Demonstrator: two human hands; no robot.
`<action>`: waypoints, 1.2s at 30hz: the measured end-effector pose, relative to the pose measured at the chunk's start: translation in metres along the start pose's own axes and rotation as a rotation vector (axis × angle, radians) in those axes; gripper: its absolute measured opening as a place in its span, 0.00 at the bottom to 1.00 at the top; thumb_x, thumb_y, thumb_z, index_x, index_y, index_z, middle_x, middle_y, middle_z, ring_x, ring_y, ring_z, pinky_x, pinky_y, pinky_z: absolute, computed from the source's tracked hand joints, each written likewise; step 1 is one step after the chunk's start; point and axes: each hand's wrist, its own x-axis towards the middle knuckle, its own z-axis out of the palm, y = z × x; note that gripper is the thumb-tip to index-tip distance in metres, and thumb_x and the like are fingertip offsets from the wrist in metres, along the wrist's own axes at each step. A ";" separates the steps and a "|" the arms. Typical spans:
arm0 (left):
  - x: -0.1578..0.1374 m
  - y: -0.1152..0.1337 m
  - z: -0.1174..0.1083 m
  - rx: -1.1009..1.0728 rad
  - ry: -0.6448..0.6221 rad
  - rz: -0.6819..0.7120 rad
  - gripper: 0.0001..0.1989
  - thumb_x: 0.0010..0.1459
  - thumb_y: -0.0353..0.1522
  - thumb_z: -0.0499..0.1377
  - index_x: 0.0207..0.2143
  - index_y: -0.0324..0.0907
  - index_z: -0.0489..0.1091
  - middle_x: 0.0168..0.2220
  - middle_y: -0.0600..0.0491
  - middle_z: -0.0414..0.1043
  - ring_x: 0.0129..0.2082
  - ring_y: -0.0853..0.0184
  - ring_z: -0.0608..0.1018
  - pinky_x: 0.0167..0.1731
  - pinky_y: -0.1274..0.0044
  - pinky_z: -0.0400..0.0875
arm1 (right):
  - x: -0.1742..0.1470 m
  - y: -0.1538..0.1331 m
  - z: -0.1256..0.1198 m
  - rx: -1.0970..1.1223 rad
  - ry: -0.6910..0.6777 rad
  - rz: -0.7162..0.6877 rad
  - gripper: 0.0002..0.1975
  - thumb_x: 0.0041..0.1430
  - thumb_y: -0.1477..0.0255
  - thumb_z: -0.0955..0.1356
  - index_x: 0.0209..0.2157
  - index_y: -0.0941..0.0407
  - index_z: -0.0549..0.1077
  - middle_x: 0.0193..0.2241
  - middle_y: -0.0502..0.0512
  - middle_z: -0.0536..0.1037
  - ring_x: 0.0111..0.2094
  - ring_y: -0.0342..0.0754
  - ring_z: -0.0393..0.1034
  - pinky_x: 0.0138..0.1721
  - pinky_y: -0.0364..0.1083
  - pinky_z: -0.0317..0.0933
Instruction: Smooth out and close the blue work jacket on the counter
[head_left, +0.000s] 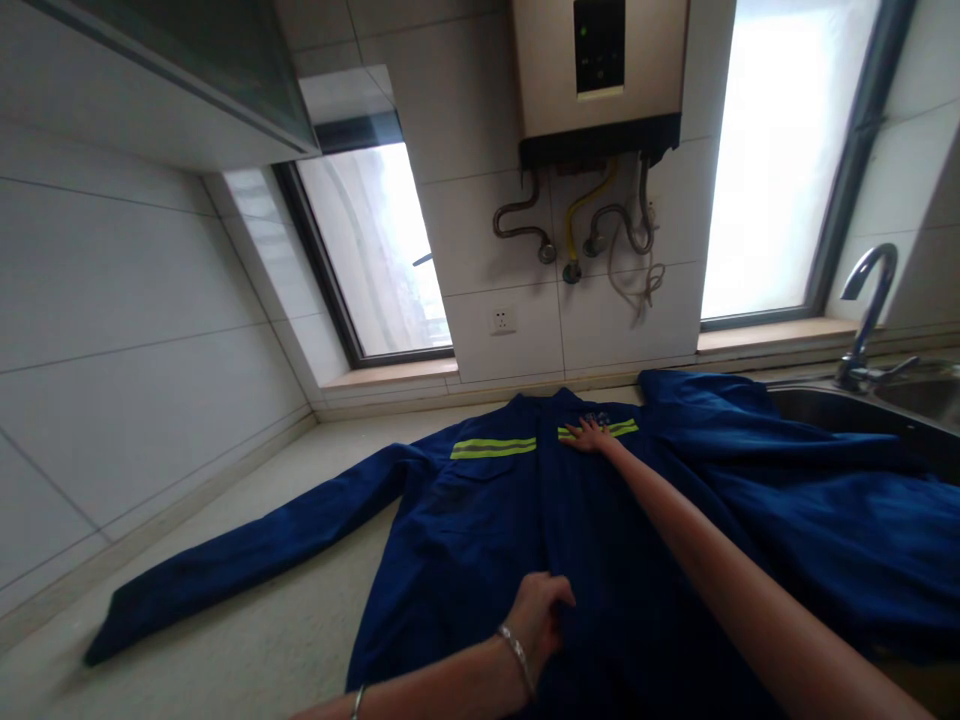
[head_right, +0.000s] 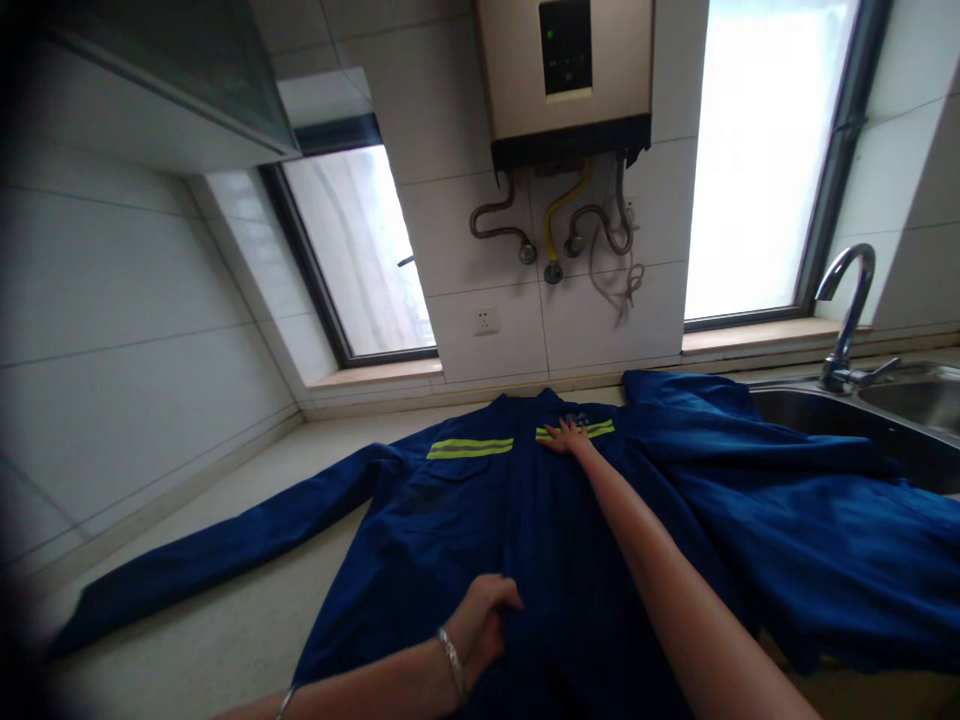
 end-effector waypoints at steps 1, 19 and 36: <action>-0.005 -0.005 -0.004 0.040 -0.041 0.002 0.07 0.33 0.22 0.54 0.20 0.37 0.65 0.19 0.56 0.66 0.21 0.71 0.70 0.23 0.81 0.64 | 0.000 0.000 0.000 0.000 0.000 0.000 0.42 0.48 0.38 0.49 0.62 0.42 0.40 0.64 0.53 0.33 0.62 0.62 0.27 0.56 0.65 0.27; -0.033 -0.023 -0.076 1.066 -0.528 0.132 0.10 0.49 0.43 0.58 0.24 0.46 0.72 0.25 0.54 0.73 0.32 0.61 0.78 0.34 0.65 0.73 | -0.013 -0.006 0.000 -0.003 0.101 -0.015 0.39 0.52 0.41 0.50 0.62 0.44 0.46 0.64 0.57 0.41 0.62 0.62 0.34 0.55 0.66 0.32; 0.141 0.084 -0.082 1.942 0.114 0.541 0.34 0.58 0.52 0.35 0.63 0.50 0.40 0.65 0.49 0.33 0.63 0.47 0.38 0.53 0.47 0.35 | -0.067 0.035 0.006 0.051 0.088 0.098 0.40 0.49 0.39 0.49 0.61 0.40 0.44 0.64 0.52 0.37 0.61 0.71 0.27 0.51 0.73 0.26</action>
